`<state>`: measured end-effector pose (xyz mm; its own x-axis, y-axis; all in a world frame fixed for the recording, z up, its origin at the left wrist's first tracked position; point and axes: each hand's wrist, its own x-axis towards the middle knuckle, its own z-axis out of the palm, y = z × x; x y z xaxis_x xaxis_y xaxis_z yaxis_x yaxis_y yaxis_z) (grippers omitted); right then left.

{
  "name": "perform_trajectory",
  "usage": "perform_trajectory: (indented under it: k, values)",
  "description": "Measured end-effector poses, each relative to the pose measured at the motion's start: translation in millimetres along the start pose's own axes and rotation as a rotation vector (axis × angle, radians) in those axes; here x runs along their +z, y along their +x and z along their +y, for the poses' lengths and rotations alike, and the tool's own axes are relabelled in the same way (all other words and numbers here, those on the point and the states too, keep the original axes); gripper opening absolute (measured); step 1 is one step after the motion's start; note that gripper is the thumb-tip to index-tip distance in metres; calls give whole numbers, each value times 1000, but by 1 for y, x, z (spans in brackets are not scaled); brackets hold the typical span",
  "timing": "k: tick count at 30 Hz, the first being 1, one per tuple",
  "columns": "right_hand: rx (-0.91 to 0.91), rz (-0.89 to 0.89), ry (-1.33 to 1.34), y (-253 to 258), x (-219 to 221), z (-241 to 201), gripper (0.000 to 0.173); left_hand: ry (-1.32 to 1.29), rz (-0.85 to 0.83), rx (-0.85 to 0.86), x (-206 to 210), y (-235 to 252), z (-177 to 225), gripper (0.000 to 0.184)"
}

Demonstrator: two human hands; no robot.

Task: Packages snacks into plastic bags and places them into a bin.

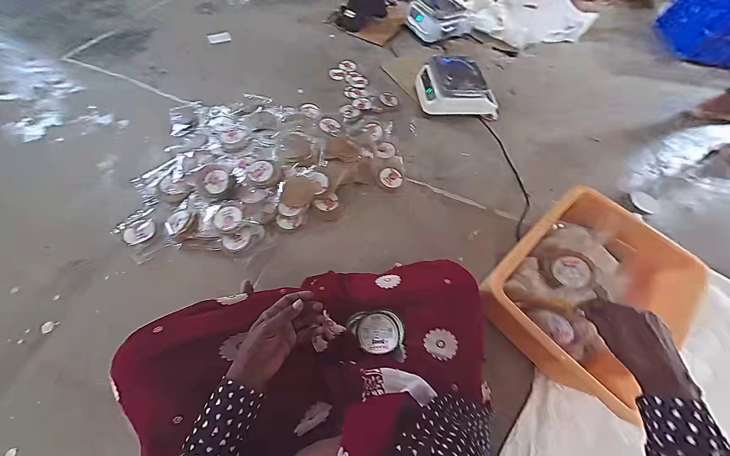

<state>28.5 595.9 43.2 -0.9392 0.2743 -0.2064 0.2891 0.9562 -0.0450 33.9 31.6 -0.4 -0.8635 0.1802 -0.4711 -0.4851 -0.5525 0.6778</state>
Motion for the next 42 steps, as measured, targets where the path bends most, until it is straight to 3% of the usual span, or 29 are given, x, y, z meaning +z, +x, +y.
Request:
perform_trajectory:
  k: [2,5,8,11,13,15,18,21,23,26,31,34,36,40,42]
  values:
    - [-116,83,57,13,20,9,10,19,65,53,-13,4,14,33]
    - [-143,156,244,43,11,-35,14,-33,125,130,-40,16,30,33]
    - [-292,175,457,88,-5,-151,23,-84,235,130,-60,36,35,33]
    - [-449,-42,695,138,22,-301,22,-85,354,83,-61,55,31,26]
    - [-368,-321,903,167,59,-397,29,-103,333,72,-63,62,31,25]
    - [-144,-474,1052,187,97,-474,40,-125,330,74,-65,65,31,25]
    - [135,-389,1185,210,146,-550,54,-140,362,81,-66,70,31,26]
    - [268,-163,1137,218,165,-593,51,-146,376,96,-66,73,31,29]
    - [292,-136,1137,218,166,-600,54,-127,366,97,-66,74,32,32]
    - [309,-119,1193,213,167,-588,36,-128,367,91,-64,74,32,32]
    - [259,-363,1431,181,118,-516,35,-106,388,105,-63,73,33,29]
    - [8,-495,1438,144,70,-465,24,-86,381,110,-62,72,33,26]
    - [-139,-473,1395,109,41,-435,20,-59,342,126,-59,69,31,24]
    - [-320,-386,1443,36,10,-393,20,-26,36,213,-46,56,15,28]
    - [-368,-306,1532,3,9,-385,17,-126,-128,261,-30,50,-3,42]
